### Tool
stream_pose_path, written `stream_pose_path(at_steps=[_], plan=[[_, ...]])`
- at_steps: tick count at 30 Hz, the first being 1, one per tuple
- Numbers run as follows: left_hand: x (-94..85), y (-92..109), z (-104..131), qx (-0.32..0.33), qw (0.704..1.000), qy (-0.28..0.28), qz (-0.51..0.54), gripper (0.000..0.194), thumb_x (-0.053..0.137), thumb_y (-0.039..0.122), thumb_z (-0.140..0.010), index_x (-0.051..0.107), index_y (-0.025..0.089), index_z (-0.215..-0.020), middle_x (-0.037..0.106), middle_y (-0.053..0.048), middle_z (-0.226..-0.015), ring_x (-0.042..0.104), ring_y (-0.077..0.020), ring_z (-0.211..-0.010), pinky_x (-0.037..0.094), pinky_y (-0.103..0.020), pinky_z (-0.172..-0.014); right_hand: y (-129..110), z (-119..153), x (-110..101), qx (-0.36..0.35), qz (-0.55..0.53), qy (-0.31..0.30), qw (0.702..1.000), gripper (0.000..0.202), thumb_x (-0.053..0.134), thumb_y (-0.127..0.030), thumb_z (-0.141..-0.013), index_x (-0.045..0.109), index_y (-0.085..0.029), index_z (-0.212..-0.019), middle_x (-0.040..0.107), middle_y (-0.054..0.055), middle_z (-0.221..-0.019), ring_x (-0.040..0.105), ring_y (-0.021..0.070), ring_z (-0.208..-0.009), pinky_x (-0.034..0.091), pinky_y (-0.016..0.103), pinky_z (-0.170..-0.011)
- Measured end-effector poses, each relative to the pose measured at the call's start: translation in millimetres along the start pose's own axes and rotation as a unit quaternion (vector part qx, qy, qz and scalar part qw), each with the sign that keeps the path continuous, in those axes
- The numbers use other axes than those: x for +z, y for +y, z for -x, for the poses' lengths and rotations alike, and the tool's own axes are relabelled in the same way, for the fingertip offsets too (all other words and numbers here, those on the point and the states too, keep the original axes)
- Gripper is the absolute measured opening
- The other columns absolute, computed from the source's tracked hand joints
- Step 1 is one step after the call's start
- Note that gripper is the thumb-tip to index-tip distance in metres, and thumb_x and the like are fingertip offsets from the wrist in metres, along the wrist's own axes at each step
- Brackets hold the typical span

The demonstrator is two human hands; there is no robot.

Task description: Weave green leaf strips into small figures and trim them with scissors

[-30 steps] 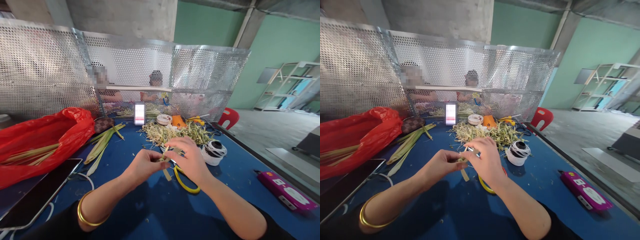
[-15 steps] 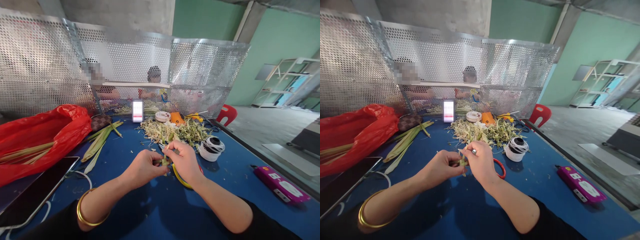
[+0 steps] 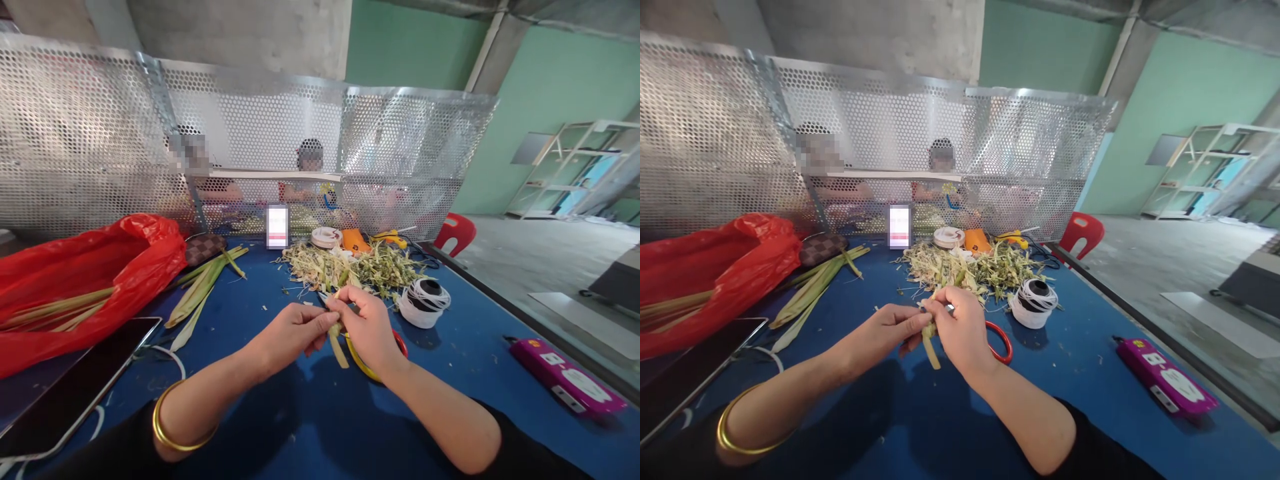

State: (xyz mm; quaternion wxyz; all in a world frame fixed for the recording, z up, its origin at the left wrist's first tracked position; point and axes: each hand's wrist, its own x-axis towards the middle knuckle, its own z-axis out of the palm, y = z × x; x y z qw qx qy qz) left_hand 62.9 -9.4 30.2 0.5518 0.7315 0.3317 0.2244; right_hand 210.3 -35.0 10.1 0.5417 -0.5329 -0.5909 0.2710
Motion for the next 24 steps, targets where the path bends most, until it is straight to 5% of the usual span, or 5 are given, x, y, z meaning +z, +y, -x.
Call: stream_pose_path(at_steps=[4, 12, 24], plan=[[-0.6, -2.4, -0.8, -0.018, 0.999, -0.012, 0.033, 0.036, 0.053, 0.043, -0.079, 0.053, 0.017, -0.054, 0.050, 0.003, -0.050, 0.045, -0.0098, -0.046, 0.038, -0.024, -0.050, -1.6, 1.1, 0.8, 0.045, -0.067, -0.043, 0.996, 0.024, 0.058, -0.033, -0.078, 0.049, -0.020, -0.060, 0.047, -0.004, -0.057, 0.042, 0.0104, -0.047, 0.035, 0.021, -0.043], [-0.5, -3.0, 0.8, -0.014, 0.999, -0.037, -0.010, 0.037, 0.052, 0.037, -0.081, 0.051, 0.017, -0.050, 0.050, 0.002, -0.049, 0.045, -0.0094, -0.046, 0.038, -0.024, -0.051, -1.7, 8.1, 4.4, -0.012, 0.047, 0.060, 0.997, 0.024, 0.056, -0.028, -0.079, 0.045, -0.021, -0.060, 0.051, -0.002, -0.063, 0.044, 0.0125, -0.055, 0.034, 0.023, -0.049], [7.4, 3.0, 5.0, 0.012, 0.999, 0.038, 0.027, 0.021, 0.068, 0.028, -0.069, 0.063, 0.016, -0.085, 0.061, -0.001, -0.078, 0.053, -0.0108, -0.061, 0.044, -0.023, -0.053, -6.7, 0.4, -3.4, -0.008, 0.001, 0.026, 1.000, 0.026, 0.055, -0.031, -0.080, 0.046, -0.020, -0.058, 0.047, -0.004, -0.055, 0.044, 0.0123, -0.055, 0.034, 0.023, -0.052]])
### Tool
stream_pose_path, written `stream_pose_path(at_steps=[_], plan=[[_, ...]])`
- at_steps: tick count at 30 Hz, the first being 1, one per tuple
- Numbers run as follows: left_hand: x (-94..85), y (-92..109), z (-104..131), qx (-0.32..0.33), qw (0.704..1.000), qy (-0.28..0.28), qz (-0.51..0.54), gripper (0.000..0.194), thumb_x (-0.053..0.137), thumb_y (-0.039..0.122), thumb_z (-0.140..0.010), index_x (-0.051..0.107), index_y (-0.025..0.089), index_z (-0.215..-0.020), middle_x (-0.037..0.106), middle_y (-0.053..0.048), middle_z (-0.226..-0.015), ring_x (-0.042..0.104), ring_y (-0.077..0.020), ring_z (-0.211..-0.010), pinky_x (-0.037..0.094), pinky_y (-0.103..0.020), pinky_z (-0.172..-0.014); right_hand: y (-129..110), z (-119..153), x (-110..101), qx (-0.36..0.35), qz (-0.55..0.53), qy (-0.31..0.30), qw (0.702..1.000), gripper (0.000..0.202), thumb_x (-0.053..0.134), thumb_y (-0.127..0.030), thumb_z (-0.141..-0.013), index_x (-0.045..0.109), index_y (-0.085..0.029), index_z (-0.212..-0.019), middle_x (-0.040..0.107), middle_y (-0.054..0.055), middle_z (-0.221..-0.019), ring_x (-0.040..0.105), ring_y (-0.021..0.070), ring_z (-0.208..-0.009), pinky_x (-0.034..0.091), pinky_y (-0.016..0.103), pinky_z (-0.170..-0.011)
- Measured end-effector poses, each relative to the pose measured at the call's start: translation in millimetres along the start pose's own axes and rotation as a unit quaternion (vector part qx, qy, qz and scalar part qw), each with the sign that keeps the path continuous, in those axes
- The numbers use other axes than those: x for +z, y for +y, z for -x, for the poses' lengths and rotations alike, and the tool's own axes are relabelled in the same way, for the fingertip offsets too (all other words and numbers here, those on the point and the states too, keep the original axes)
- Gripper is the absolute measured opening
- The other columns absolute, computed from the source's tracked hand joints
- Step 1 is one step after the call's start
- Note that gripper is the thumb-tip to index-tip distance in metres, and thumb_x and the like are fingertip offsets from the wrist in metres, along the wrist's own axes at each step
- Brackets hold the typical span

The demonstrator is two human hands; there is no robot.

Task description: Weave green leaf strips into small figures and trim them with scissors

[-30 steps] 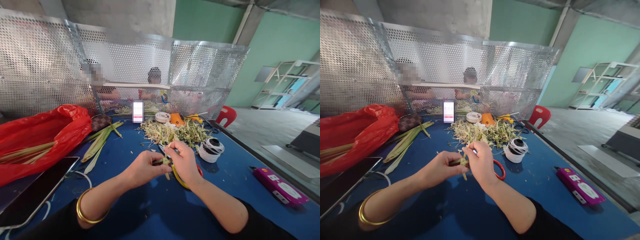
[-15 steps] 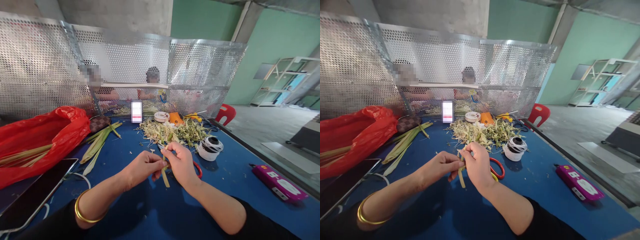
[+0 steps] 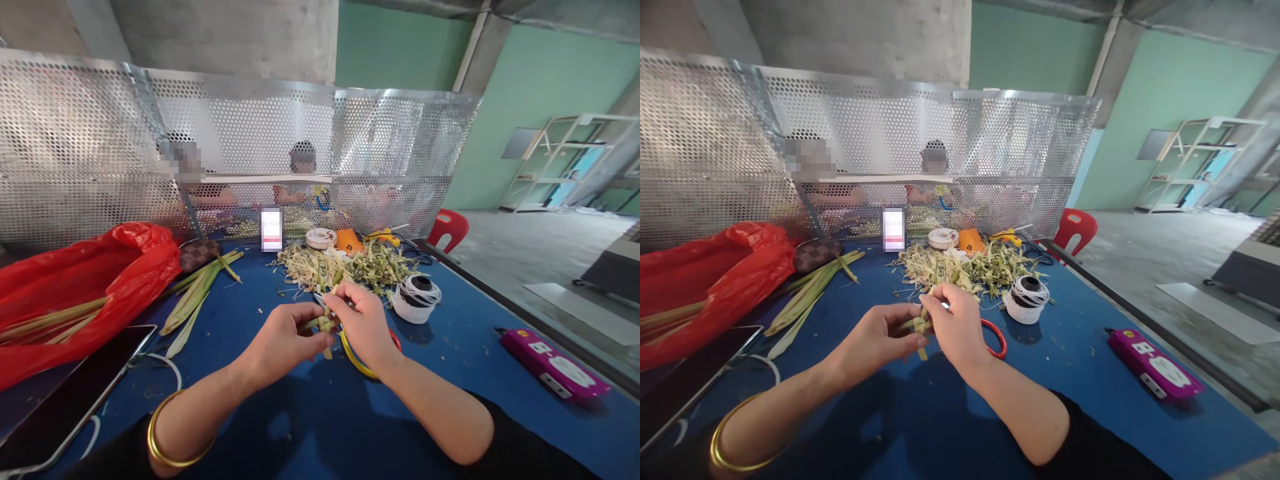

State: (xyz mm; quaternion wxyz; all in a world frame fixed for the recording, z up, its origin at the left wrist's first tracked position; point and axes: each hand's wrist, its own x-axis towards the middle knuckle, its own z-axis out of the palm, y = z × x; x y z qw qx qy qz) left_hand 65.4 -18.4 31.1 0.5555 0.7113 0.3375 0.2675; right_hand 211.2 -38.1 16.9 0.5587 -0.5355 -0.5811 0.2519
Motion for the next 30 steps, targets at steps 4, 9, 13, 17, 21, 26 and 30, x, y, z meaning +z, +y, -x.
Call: stream_pose_path(at_steps=[4, 9, 13, 17, 21, 26, 30], plan=[[-0.6, 3, -1, -0.026, 0.998, -0.018, 0.046, 0.021, 0.070, 0.029, -0.068, 0.061, 0.016, -0.083, 0.063, 0.001, -0.071, 0.059, -0.0119, -0.059, 0.049, -0.026, -0.060, -2, -3, -4, -0.016, 0.040, 0.020, 0.999, 0.026, 0.056, -0.029, -0.079, 0.047, -0.020, -0.057, 0.049, -0.003, -0.058, 0.044, 0.0126, -0.058, 0.032, 0.023, -0.054], [-3.2, 6, -2, -0.039, 0.996, -0.040, 0.075, 0.025, 0.072, 0.034, -0.067, 0.064, 0.013, -0.079, 0.067, -0.003, -0.075, 0.065, -0.0167, -0.064, 0.052, -0.031, -0.067, -1, -4, -5, -0.009, 0.051, 0.015, 0.999, 0.026, 0.056, -0.030, -0.080, 0.047, -0.020, -0.058, 0.050, -0.003, -0.058, 0.043, 0.0125, -0.057, 0.032, 0.024, -0.053], [-2.1, 6, -1, -0.034, 0.998, -0.025, 0.053, 0.021, 0.068, 0.034, -0.071, 0.066, 0.013, -0.077, 0.068, -0.003, -0.072, 0.065, -0.0168, -0.063, 0.051, -0.030, -0.066, 2, -3, -3, -0.007, 0.051, 0.015, 0.999, 0.027, 0.056, -0.030, -0.080, 0.046, -0.020, -0.057, 0.047, -0.004, -0.056, 0.042, 0.0122, -0.056, 0.031, 0.024, -0.053], [-0.6, 6, 0, -0.022, 1.000, -0.010, 0.014, 0.020, 0.062, 0.033, -0.076, 0.066, 0.014, -0.071, 0.066, -0.002, -0.065, 0.061, -0.0134, -0.056, 0.047, -0.025, -0.058, 3, -3, -2, -0.018, 0.054, 0.016, 0.998, 0.027, 0.056, -0.029, -0.080, 0.045, -0.020, -0.057, 0.046, -0.005, -0.056, 0.042, 0.0122, -0.057, 0.031, 0.024, -0.053], [0.5, 1, 1, -0.005, 1.000, 0.019, 0.004, 0.023, 0.058, 0.033, -0.079, 0.066, 0.014, -0.068, 0.064, -0.002, -0.066, 0.053, -0.0095, -0.049, 0.042, -0.022, -0.051, 3, 0, -1, -0.041, 0.032, 0.003, 0.999, 0.025, 0.054, -0.028, -0.082, 0.046, -0.020, -0.060, 0.047, -0.004, -0.059, 0.043, 0.0121, -0.058, 0.031, 0.024, -0.054], [1.8, -4, 1, -0.007, 1.000, 0.030, -0.001, 0.022, 0.057, 0.032, -0.079, 0.066, 0.013, -0.073, 0.065, -0.003, -0.070, 0.050, -0.0077, -0.046, 0.040, -0.022, -0.048, 3, 1, 0, -0.030, -0.029, -0.005, 0.999, 0.024, 0.054, -0.029, -0.082, 0.047, -0.020, -0.061, 0.046, -0.004, -0.059, 0.043, 0.0120, -0.059, 0.033, 0.023, -0.056], [5.2, -4, 1, 0.007, 0.998, 0.058, 0.012, 0.023, 0.061, 0.034, -0.078, 0.059, 0.017, -0.094, 0.064, 0.001, -0.068, 0.051, -0.0075, -0.042, 0.042, -0.022, -0.046, 4, -2, 2, 0.035, -0.103, 0.021, 0.994, 0.029, 0.057, -0.032, -0.078, 0.043, -0.020, -0.056, 0.039, -0.005, -0.055, 0.035, 0.0111, -0.054, 0.030, 0.024, -0.052]])
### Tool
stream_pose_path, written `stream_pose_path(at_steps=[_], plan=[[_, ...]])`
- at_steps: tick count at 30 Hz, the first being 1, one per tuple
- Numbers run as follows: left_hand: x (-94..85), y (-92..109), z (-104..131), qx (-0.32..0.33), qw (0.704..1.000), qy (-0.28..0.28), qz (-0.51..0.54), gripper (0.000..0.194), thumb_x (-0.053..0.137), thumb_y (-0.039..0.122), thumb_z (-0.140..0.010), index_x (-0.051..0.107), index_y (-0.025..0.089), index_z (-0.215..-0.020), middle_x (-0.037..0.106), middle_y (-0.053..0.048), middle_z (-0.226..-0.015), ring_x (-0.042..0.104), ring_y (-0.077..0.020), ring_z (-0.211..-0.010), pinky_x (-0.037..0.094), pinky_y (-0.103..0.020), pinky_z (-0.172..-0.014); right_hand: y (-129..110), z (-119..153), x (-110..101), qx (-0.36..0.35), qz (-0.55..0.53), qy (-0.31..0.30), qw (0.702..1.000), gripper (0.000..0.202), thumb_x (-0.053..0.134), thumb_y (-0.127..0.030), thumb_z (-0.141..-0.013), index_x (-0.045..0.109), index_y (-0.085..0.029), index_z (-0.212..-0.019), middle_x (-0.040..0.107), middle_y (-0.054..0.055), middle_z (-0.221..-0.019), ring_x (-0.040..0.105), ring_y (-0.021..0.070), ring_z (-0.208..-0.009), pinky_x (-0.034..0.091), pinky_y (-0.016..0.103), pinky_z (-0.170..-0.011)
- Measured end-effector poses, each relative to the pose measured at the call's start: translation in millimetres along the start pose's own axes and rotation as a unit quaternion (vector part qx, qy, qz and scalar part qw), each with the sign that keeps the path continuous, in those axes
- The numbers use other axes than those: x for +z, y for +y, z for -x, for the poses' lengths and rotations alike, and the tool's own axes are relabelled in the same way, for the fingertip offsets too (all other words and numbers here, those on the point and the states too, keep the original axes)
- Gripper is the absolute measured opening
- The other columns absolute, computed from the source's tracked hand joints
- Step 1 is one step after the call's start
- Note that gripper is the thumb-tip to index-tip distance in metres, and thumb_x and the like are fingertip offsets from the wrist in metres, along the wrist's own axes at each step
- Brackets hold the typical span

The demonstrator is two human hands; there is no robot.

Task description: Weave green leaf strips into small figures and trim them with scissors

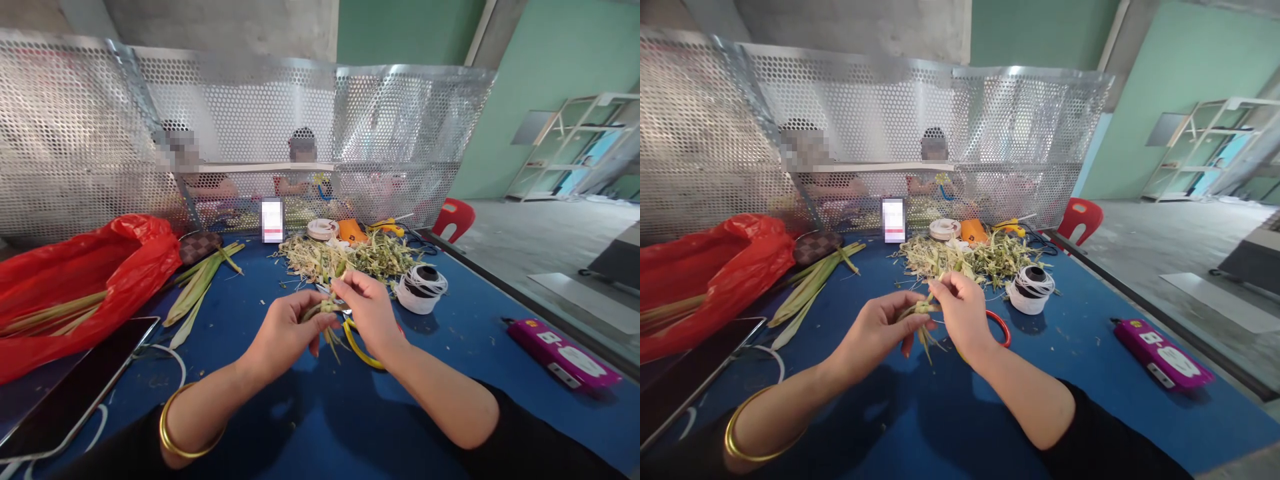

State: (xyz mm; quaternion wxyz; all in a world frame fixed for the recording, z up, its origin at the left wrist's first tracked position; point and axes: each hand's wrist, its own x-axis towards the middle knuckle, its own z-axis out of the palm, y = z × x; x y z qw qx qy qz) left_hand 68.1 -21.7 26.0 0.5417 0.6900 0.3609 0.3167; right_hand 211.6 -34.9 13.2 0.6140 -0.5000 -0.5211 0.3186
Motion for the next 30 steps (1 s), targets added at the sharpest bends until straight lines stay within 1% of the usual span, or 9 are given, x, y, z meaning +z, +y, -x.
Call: stream_pose_path(at_steps=[4, 6, 10, 14, 17, 20, 25, 27, 30], plan=[[3.3, -3, 1, 0.027, 0.999, 0.026, 0.016, 0.033, 0.064, 0.034, -0.077, 0.049, 0.021, -0.104, 0.054, 0.009, -0.056, 0.052, -0.0084, -0.041, 0.045, -0.022, -0.046, -2, -3, 1, 0.038, -0.049, 0.011, 0.998, 0.031, 0.059, -0.031, -0.074, 0.040, -0.020, -0.052, 0.034, -0.006, -0.052, 0.030, 0.0100, -0.052, 0.026, 0.024, -0.049], [3.6, -5, 0, 0.038, 0.999, 0.016, 0.017, 0.030, 0.063, 0.033, -0.078, 0.052, 0.021, -0.103, 0.056, 0.007, -0.061, 0.053, -0.0080, -0.042, 0.047, -0.022, -0.046, -3, -3, 2, 0.046, -0.056, 0.009, 0.997, 0.030, 0.060, -0.031, -0.073, 0.042, -0.019, -0.052, 0.035, -0.006, -0.052, 0.031, 0.0098, -0.053, 0.026, 0.023, -0.050], [1.3, -7, -2, 0.044, 0.998, 0.001, 0.035, 0.019, 0.063, 0.023, -0.077, 0.057, 0.019, -0.095, 0.063, 0.003, -0.078, 0.058, -0.0069, -0.048, 0.047, -0.020, -0.048, -1, -4, 2, 0.065, -0.043, 0.003, 0.997, 0.030, 0.060, -0.032, -0.073, 0.043, -0.019, -0.052, 0.036, -0.006, -0.052, 0.033, 0.0097, -0.052, 0.028, 0.023, -0.049], [-0.7, -5, -3, 0.020, 0.998, -0.015, 0.055, 0.016, 0.065, 0.017, -0.074, 0.058, 0.017, -0.089, 0.061, 0.006, -0.072, 0.056, -0.0051, -0.046, 0.044, -0.018, -0.048, 7, -4, 1, 0.032, 0.008, 0.017, 0.999, 0.030, 0.059, -0.031, -0.073, 0.042, -0.019, -0.052, 0.037, -0.006, -0.052, 0.033, 0.0100, -0.052, 0.027, 0.023, -0.049], [-0.6, -1, -3, -0.007, 0.997, -0.027, 0.074, 0.016, 0.068, 0.015, -0.072, 0.058, 0.016, -0.085, 0.060, 0.006, -0.067, 0.055, -0.0049, -0.044, 0.043, -0.018, -0.047, 11, -3, 1, 0.005, 0.039, 0.021, 0.999, 0.029, 0.058, -0.030, -0.075, 0.044, -0.019, -0.052, 0.038, -0.005, -0.052, 0.034, 0.0104, -0.053, 0.028, 0.023, -0.049], [0.1, -1, -2, -0.024, 0.995, -0.040, 0.088, 0.017, 0.069, 0.017, -0.071, 0.058, 0.016, -0.084, 0.059, 0.007, -0.061, 0.055, -0.0059, -0.042, 0.041, -0.018, -0.045, 13, -4, 1, 0.000, 0.050, 0.028, 0.998, 0.028, 0.058, -0.030, -0.075, 0.045, -0.019, -0.053, 0.040, -0.005, -0.052, 0.035, 0.0107, -0.053, 0.028, 0.023, -0.049], [0.3, -5, -3, -0.024, 0.995, -0.045, 0.081, 0.017, 0.070, 0.020, -0.071, 0.058, 0.016, -0.082, 0.060, 0.006, -0.057, 0.059, -0.0078, -0.044, 0.038, -0.017, -0.045, 15, -5, 3, 0.000, 0.059, 0.032, 0.998, 0.027, 0.059, -0.028, -0.074, 0.045, -0.019, -0.052, 0.040, -0.006, -0.052, 0.035, 0.0105, -0.053, 0.029, 0.023, -0.049], [-0.2, -6, -3, -0.028, 0.995, -0.047, 0.085, 0.019, 0.071, 0.024, -0.070, 0.057, 0.017, -0.082, 0.061, 0.005, -0.057, 0.061, -0.0104, -0.047, 0.039, -0.018, -0.046, 14, -5, 3, 0.006, 0.048, 0.020, 0.999, 0.027, 0.059, -0.029, -0.074, 0.045, -0.019, -0.053, 0.040, -0.006, -0.052, 0.036, 0.0105, -0.052, 0.030, 0.023, -0.049], [-1.5, -6, -4, -0.044, 0.993, -0.041, 0.106, 0.021, 0.062, 0.037, -0.078, 0.058, 0.016, -0.083, 0.064, 0.001, -0.055, 0.064, -0.0149, -0.051, 0.043, -0.021, -0.048, 7, -4, 2, 0.023, 0.011, -0.019, 0.999, 0.024, 0.058, -0.031, -0.076, 0.047, -0.020, -0.057, 0.042, -0.006, -0.054, 0.040, 0.0107, -0.051, 0.034, 0.022, -0.046]])
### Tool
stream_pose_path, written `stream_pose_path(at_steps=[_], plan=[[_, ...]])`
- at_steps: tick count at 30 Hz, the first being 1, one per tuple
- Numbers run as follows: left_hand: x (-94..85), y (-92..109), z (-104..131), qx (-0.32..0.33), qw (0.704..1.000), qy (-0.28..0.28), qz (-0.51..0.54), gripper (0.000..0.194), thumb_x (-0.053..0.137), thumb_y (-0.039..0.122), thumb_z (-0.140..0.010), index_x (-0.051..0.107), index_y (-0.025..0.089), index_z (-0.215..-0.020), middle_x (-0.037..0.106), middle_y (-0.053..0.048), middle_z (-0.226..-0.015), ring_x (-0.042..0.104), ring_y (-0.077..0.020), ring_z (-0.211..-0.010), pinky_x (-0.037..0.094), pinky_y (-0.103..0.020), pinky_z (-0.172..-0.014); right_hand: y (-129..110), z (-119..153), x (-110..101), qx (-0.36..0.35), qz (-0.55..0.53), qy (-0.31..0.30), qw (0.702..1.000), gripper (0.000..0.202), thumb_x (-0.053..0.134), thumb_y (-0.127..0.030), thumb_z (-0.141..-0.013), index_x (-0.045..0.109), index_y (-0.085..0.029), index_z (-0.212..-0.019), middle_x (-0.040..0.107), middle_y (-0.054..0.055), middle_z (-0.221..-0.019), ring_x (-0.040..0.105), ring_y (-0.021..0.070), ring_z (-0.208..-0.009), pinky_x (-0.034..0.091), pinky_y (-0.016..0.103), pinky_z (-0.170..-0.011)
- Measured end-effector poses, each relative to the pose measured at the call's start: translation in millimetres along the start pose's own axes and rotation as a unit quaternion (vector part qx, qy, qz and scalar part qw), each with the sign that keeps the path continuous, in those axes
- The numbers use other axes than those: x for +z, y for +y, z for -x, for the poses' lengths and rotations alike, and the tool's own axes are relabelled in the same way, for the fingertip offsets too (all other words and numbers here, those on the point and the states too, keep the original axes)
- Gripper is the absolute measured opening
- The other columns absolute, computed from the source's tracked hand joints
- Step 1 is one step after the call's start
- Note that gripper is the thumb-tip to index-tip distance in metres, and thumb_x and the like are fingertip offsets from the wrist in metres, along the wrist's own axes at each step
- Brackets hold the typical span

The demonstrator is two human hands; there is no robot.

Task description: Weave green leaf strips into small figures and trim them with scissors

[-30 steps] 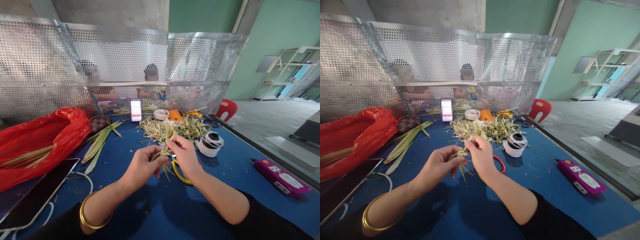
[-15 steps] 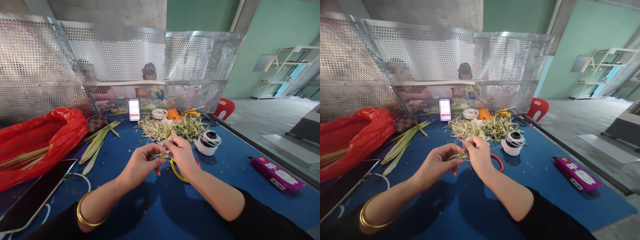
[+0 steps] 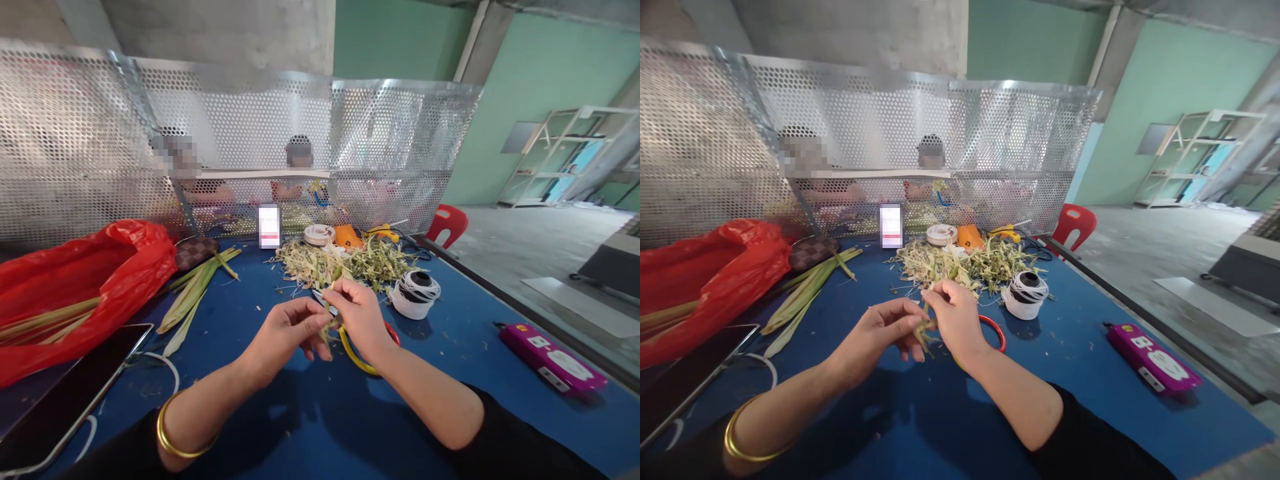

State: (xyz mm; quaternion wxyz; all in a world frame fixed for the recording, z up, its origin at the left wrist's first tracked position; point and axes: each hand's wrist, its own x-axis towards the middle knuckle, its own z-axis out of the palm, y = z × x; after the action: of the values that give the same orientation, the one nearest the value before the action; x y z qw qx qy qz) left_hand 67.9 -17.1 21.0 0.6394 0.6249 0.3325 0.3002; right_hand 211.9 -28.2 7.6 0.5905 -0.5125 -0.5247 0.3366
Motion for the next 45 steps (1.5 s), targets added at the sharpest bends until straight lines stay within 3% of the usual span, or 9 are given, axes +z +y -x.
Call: stream_pose_path(at_steps=[7, 14, 18, 23, 32, 34, 39, 41, 45], plan=[[-2.7, 4, -2, -0.032, 0.997, 0.049, 0.049, 0.024, 0.068, 0.031, -0.073, 0.058, 0.017, -0.090, 0.066, 0.001, -0.067, 0.064, -0.0124, -0.054, 0.043, -0.021, -0.052, -12, 1, -5, -0.040, 0.006, -0.052, 0.998, 0.022, 0.056, -0.027, -0.079, 0.050, -0.019, -0.059, 0.048, -0.004, -0.057, 0.047, 0.0103, -0.053, 0.040, 0.020, -0.049], [-9.3, 2, -1, -0.108, 0.991, -0.073, 0.031, 0.017, 0.065, 0.031, -0.075, 0.069, 0.016, -0.082, 0.066, -0.001, -0.068, 0.064, -0.0129, -0.060, 0.044, -0.023, -0.056, -8, 4, -6, -0.115, 0.125, -0.061, 0.984, 0.019, 0.058, -0.024, -0.080, 0.053, -0.020, -0.062, 0.056, -0.002, -0.068, 0.052, 0.0117, -0.059, 0.042, 0.024, -0.059], [-9.5, -4, -3, -0.089, 0.993, -0.074, 0.021, 0.016, 0.068, 0.031, -0.071, 0.071, 0.016, -0.076, 0.064, -0.001, -0.066, 0.060, -0.0118, -0.061, 0.041, -0.022, -0.054, -2, 6, -2, -0.155, 0.170, -0.023, 0.973, 0.019, 0.058, -0.021, -0.080, 0.053, -0.020, -0.062, 0.057, 0.000, -0.069, 0.054, 0.0155, -0.071, 0.041, 0.027, -0.069], [-10.1, -4, -5, -0.075, 0.996, -0.039, -0.019, 0.022, 0.072, 0.036, -0.067, 0.071, 0.015, -0.075, 0.060, 0.002, -0.061, 0.052, -0.0088, -0.056, 0.039, -0.021, -0.055, 0, 5, -2, -0.163, 0.153, -0.052, 0.973, 0.016, 0.056, -0.021, -0.081, 0.055, -0.020, -0.065, 0.059, 0.000, -0.072, 0.055, 0.0164, -0.075, 0.041, 0.028, -0.072], [-8.5, -7, -1, -0.101, 0.980, -0.157, 0.072, 0.030, 0.060, 0.044, -0.078, 0.067, 0.016, -0.086, 0.071, -0.006, -0.073, 0.064, -0.0144, -0.055, 0.045, -0.026, -0.057, -4, 6, -3, -0.154, 0.165, -0.093, 0.970, 0.015, 0.054, -0.021, -0.083, 0.057, -0.020, -0.068, 0.060, 0.001, -0.075, 0.056, 0.0168, -0.077, 0.042, 0.029, -0.075], [-7.1, -10, -3, -0.105, 0.982, -0.127, 0.095, 0.030, 0.063, 0.043, -0.077, 0.067, 0.015, -0.087, 0.072, -0.008, -0.074, 0.066, -0.0161, -0.060, 0.048, -0.028, -0.062, -5, 5, -6, -0.157, 0.182, -0.065, 0.969, 0.015, 0.051, -0.024, -0.086, 0.059, -0.020, -0.074, 0.062, 0.002, -0.079, 0.056, 0.0176, -0.079, 0.042, 0.030, -0.076], [-7.7, -3, -8, -0.041, 0.982, 0.084, 0.166, 0.028, 0.066, 0.040, -0.076, 0.064, 0.014, -0.088, 0.073, -0.009, -0.077, 0.069, -0.0174, -0.070, 0.049, -0.029, -0.072, -18, 12, -14, -0.279, 0.279, 0.095, 0.914, 0.013, 0.052, -0.027, -0.087, 0.059, -0.020, -0.079, 0.062, 0.006, -0.081, 0.055, 0.0206, -0.082, 0.039, 0.033, -0.080], [-7.9, 1, -8, 0.001, 0.974, 0.127, 0.189, 0.026, 0.066, 0.037, -0.076, 0.063, 0.014, -0.088, 0.073, -0.008, -0.076, 0.068, -0.0167, -0.070, 0.049, -0.028, -0.072, -19, 19, -9, -0.256, 0.299, 0.030, 0.919, 0.022, 0.052, -0.030, -0.087, 0.057, -0.020, -0.068, 0.059, 0.004, -0.070, 0.054, 0.0191, -0.072, 0.039, 0.030, -0.070], [-4.5, 4, -6, 0.022, 0.965, 0.129, 0.228, 0.028, 0.069, 0.036, -0.074, 0.063, 0.015, -0.092, 0.072, -0.006, -0.074, 0.065, -0.0145, -0.063, 0.049, -0.026, -0.065, -7, 29, 9, -0.144, 0.279, -0.090, 0.945, 0.022, 0.057, -0.033, -0.085, 0.058, -0.020, -0.067, 0.063, 0.002, -0.071, 0.056, 0.0185, -0.070, 0.039, 0.028, -0.065]])
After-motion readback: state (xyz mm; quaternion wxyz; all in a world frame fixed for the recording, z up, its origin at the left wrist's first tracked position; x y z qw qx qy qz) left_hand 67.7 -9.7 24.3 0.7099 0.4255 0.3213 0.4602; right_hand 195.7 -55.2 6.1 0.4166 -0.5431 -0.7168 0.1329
